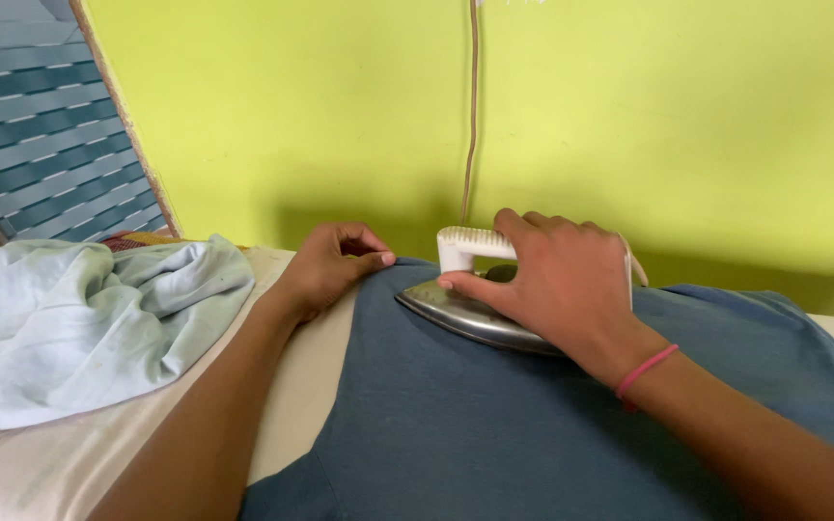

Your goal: The person irons a blue t-shirt laid flat on a bed. They use a white electric iron to smooth the fabric, moving it back and forth across the surface. The person periodically lifts and repositions the shirt to ensure even coverage and continues ironing until the garment appears smooth.

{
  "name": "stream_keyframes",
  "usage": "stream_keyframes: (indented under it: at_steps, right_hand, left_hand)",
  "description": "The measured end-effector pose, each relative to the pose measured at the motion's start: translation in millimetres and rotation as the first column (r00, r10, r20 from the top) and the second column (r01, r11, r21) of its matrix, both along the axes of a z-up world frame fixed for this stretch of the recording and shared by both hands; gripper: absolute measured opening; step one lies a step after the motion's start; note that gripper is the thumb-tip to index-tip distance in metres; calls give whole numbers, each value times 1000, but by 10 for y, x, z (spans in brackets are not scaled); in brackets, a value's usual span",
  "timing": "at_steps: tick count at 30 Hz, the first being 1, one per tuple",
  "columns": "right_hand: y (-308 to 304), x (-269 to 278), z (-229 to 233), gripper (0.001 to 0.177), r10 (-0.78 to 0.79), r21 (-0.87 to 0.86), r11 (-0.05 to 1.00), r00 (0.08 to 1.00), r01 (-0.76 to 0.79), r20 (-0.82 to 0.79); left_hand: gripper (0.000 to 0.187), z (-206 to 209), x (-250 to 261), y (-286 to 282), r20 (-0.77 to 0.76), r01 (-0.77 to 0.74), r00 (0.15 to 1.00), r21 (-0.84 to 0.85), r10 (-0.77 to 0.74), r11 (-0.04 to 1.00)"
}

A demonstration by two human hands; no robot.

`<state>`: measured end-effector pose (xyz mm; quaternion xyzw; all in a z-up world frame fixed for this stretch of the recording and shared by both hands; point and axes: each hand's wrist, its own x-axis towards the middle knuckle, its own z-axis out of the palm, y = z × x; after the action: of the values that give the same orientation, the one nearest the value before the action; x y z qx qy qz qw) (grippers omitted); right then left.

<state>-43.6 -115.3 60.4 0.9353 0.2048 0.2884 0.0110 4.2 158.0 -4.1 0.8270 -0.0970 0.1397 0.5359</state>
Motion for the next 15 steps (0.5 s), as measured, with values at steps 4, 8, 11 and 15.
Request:
stream_keyframes:
  at_steps: [4,8,11,15]
  right_hand:
    - [203,170,-11,83,66,5,998,989,-68,130]
    - [284,203,17,87,31,-52,998,1000,-30,2]
    - [232,118,35,87,50,-62,997,997,-54,-53]
    - [183,-52,23,88,95,-86,991,994,-100,-57]
  left_hand:
    - [23,49,42,30,-52,-13,999,-47,10,999]
    - [28,212,-48,61,-188,44,982,142,-17,989]
    - [31,242,-69,40,-196,57,980,184,-20,981]
    - [29,170,-80,18,-151,32,988,175,-5,984]
